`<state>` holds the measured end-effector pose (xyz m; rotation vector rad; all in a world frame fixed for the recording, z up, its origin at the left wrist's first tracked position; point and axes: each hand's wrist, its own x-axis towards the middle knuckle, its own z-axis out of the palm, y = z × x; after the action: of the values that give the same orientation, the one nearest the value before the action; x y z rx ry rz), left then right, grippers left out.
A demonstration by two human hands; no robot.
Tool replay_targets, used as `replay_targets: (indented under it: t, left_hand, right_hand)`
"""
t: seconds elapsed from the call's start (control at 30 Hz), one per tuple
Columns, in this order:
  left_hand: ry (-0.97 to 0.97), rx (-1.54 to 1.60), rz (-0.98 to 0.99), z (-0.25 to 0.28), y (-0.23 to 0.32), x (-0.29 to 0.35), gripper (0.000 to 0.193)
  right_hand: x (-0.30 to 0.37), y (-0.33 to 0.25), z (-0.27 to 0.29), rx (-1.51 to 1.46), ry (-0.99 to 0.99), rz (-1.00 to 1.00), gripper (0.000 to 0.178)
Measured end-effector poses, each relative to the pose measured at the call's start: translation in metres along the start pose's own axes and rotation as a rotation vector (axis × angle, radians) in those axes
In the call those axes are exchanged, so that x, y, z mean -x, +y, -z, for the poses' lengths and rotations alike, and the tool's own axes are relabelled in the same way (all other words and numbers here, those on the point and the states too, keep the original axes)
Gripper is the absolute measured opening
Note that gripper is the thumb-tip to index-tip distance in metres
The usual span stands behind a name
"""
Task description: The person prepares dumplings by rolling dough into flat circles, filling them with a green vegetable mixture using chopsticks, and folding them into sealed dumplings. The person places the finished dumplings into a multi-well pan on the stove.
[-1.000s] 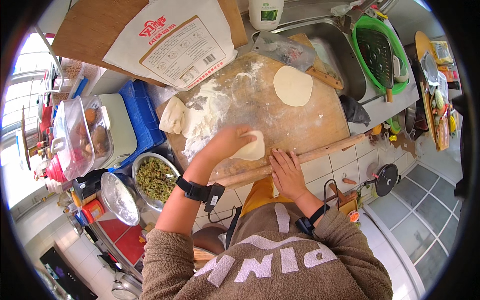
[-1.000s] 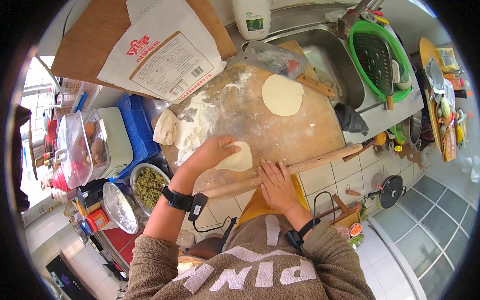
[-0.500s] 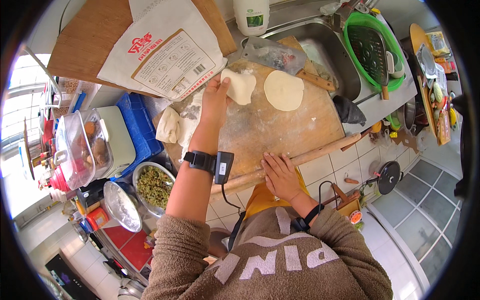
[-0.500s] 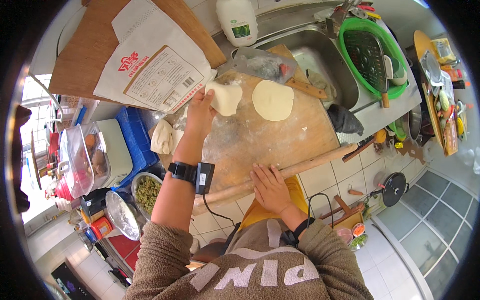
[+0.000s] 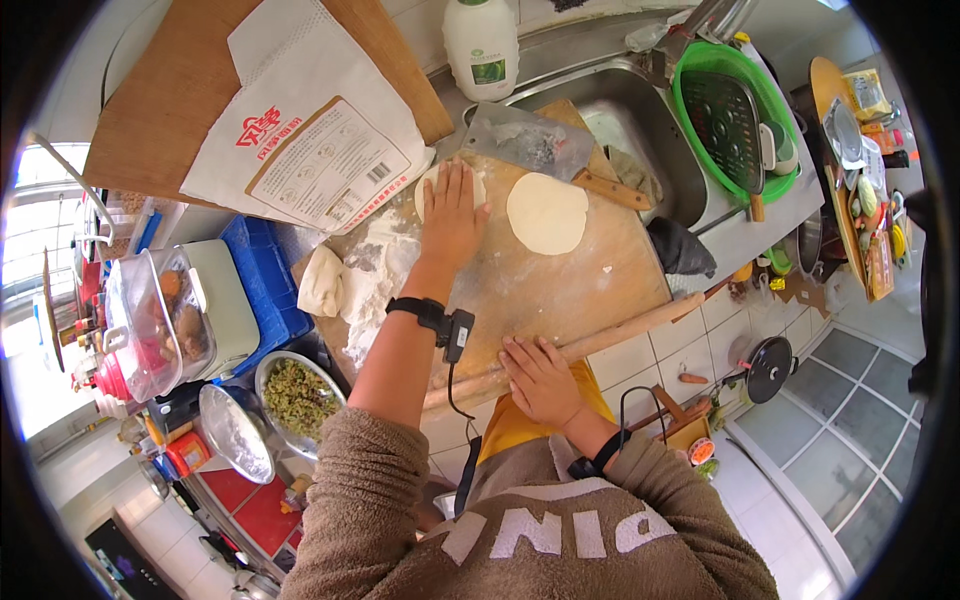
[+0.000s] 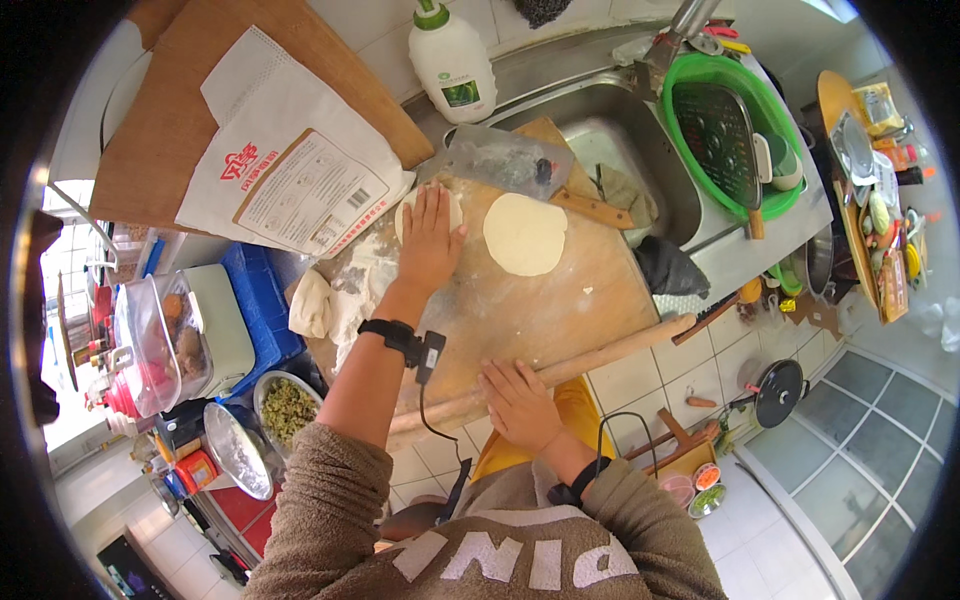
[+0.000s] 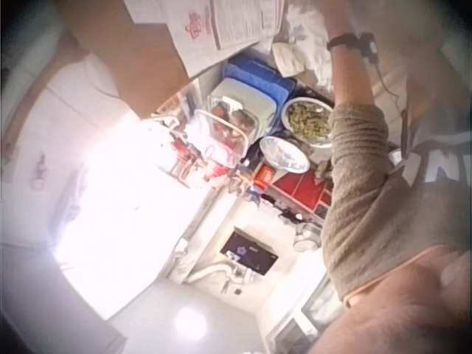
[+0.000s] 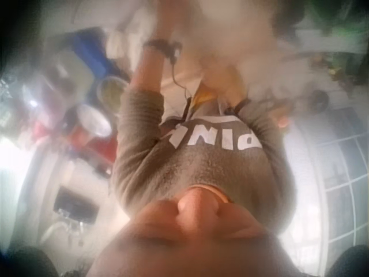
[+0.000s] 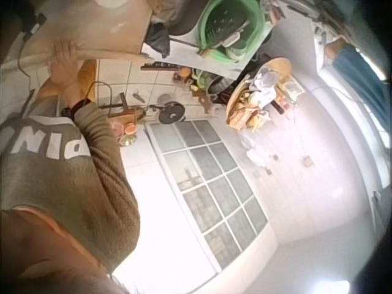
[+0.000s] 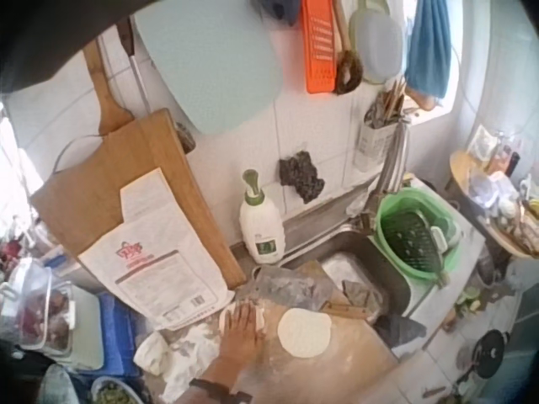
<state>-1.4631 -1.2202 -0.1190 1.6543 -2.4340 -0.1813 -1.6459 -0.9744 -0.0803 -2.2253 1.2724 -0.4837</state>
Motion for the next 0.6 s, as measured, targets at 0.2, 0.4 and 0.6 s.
replay_targets:
  t: [0.2, 0.4, 0.6]
  left_hand:
    - [-0.185, 0.089, -0.225, 0.005, -0.001, 0.030, 0.064]
    - [-0.373, 0.066, -0.113, 0.037, 0.037, 0.129, 0.063]
    - [-0.113, 0.452, 0.152, 0.057, 0.042, 0.175, 0.047]
  right_hand:
    - [-0.001, -0.002, 0.004, 0.033, -0.031, 0.010, 0.047]
    - [-0.005, 0.012, 0.008, 0.011, -0.047, 0.136, 0.044]
    - [-0.017, 0.045, 0.020, -0.016, -0.088, 0.267, 0.037]
